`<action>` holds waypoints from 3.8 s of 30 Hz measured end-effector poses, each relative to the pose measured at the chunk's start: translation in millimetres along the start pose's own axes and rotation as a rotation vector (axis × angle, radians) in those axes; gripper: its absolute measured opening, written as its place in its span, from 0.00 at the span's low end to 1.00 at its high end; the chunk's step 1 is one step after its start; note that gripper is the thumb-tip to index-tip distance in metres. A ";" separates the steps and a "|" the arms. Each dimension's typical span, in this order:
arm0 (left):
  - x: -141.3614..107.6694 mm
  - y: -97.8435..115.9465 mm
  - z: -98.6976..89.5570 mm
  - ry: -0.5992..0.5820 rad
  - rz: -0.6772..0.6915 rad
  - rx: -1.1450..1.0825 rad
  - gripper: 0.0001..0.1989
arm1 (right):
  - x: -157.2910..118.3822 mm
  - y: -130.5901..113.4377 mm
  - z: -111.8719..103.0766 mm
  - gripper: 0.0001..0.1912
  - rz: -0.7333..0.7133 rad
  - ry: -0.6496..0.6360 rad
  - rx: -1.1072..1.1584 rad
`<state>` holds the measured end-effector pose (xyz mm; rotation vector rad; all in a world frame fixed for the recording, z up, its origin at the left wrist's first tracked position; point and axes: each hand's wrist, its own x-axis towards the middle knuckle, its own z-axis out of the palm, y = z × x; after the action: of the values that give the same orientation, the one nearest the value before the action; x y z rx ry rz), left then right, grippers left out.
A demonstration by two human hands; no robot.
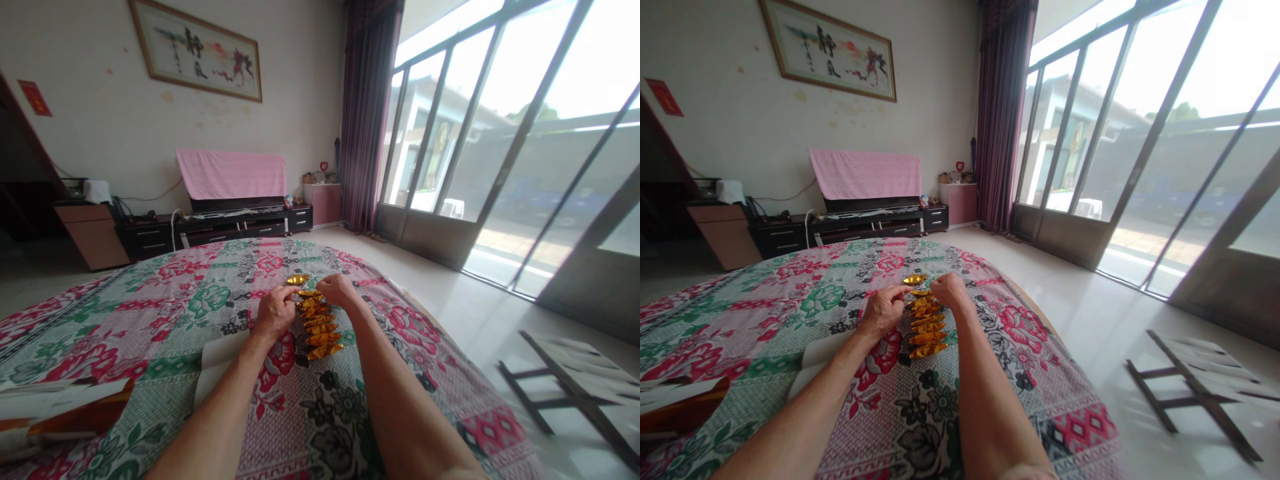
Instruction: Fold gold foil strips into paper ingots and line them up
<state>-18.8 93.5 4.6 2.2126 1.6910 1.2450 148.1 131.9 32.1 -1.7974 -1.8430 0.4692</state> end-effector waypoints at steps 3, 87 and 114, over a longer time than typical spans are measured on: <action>0.9 -4.2 3.1 0.040 -0.001 0.007 0.20 | -0.2 0.4 0.9 0.14 -0.004 -0.020 0.017; 3.3 -4.2 12.7 -0.037 -0.032 -0.068 0.20 | 4.7 9.5 14.2 0.13 -0.165 -0.004 0.234; 1.5 0.8 9.4 -0.051 -0.008 -0.042 0.18 | 3.3 8.1 14.7 0.13 -0.175 0.010 0.249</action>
<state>-12.1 98.1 -0.4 2.1927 1.6379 1.2003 146.2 137.3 15.9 -1.4587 -1.8256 0.5926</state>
